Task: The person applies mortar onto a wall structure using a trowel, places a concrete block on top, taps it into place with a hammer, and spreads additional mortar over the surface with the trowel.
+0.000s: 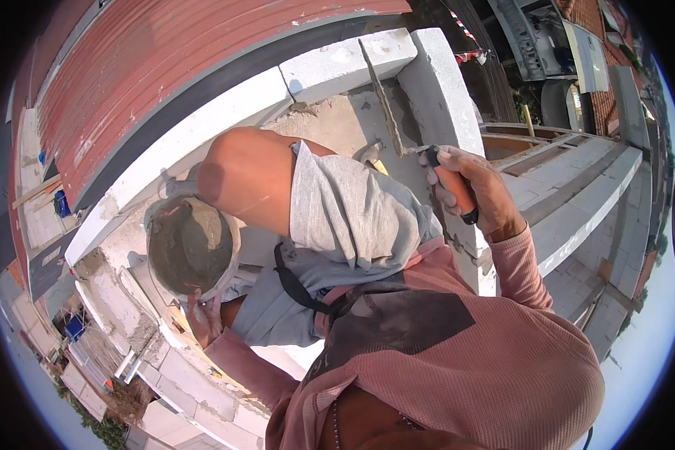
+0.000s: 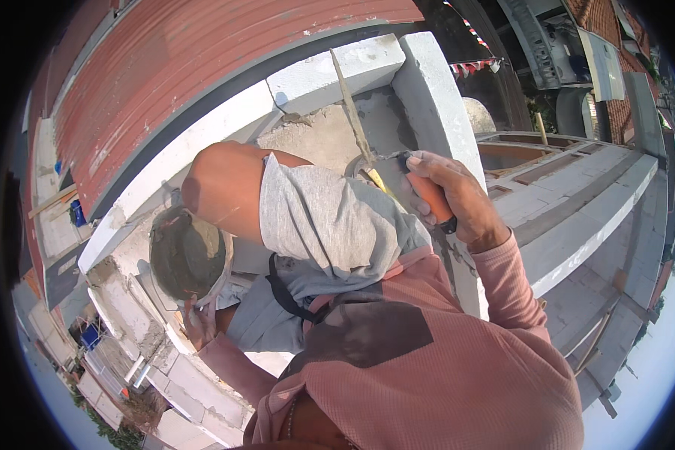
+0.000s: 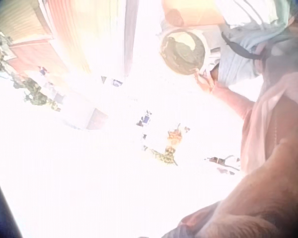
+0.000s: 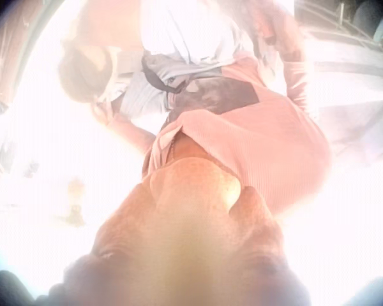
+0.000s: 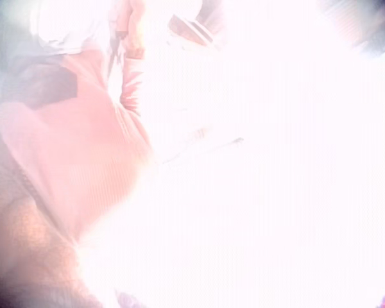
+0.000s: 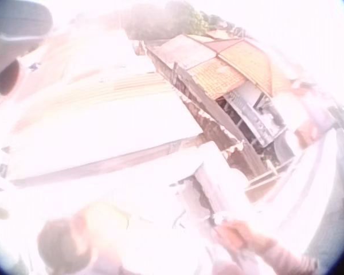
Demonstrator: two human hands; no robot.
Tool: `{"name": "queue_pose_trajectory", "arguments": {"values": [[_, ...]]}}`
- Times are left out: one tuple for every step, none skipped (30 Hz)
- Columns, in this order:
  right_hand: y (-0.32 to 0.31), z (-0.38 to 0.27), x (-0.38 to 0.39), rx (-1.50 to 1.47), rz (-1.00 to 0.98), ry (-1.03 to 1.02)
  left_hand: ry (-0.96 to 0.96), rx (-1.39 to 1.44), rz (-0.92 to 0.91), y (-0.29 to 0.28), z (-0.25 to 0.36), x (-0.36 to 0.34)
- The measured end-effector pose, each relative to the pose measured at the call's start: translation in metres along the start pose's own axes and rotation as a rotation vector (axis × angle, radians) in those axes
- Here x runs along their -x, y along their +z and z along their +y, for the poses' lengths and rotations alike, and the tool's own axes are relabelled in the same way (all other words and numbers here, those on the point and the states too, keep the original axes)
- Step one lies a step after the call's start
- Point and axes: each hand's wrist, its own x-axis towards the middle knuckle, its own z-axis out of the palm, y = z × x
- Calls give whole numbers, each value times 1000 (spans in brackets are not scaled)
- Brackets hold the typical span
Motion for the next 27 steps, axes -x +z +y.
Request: {"name": "queue_pose_trajectory", "arguments": {"values": [[6,24,-12,-117,47,89,-1,-19,-13,3,2,-2],[10,46,-32,-193,24,148,7,-28,-6,5,3,0],[11,67,-55,-267,5,209,9,-36,1,6,5,2],[7,91,-83,-375,-12,252,19,-100,38,7,6,4],[0,113,-110,-485,-28,292,19,-115,31,3,9,1],[-6,134,-139,-623,-16,262,-22,-89,-22,-6,9,-6],[-6,145,-165,-756,-11,234,-59,-58,-68,-14,10,-11],[1,145,-175,-763,-7,232,-60,-65,-72,-16,9,-16],[9,145,-187,-732,116,153,-42,-82,-58,-18,8,-18],[15,146,-195,-691,233,84,-23,-93,-32,-24,7,-14],[15,149,-207,-685,225,95,-19,-89,-18,-31,8,-14],[13,156,-225,-598,290,81,-103,-64,-57,-36,12,-17],[15,158,-235,-510,358,65,-192,-39,-100,-25,15,-15],[13,161,-241,-498,355,72,-147,-49,-69,-16,9,-8],[21,162,-243,-496,346,83,-141,-49,-57,-12,5,-4],[31,163,-245,-463,342,112,-95,-53,-43,-11,2,0],[38,164,-245,-438,348,136,-53,-65,-41,-9,1,-1],[49,172,-250,-342,336,162,-67,-46,-77,-9,2,-3],[66,176,-249,-394,257,207,-59,-46,-68,-17,1,-5],[80,177,-250,-379,248,217,-56,-63,-43,-26,0,-8],[90,181,-252,-367,248,224,-58,-82,-25,-21,2,-8],[97,186,-254,-371,245,227,-55,-85,-22,-16,2,-5],[104,191,-255,-391,218,224,-40,-109,29,-11,-1,-4],[113,196,-257,-408,185,223,-21,-130,84,-4,-2,2],[122,195,-258,-411,182,222,-17,-131,83,-4,-3,3],[133,193,-260,-429,167,245,-8,-128,41,-5,-5,2],[143,193,-262,-446,152,270,0,-126,-1,-9,-7,2]]}}
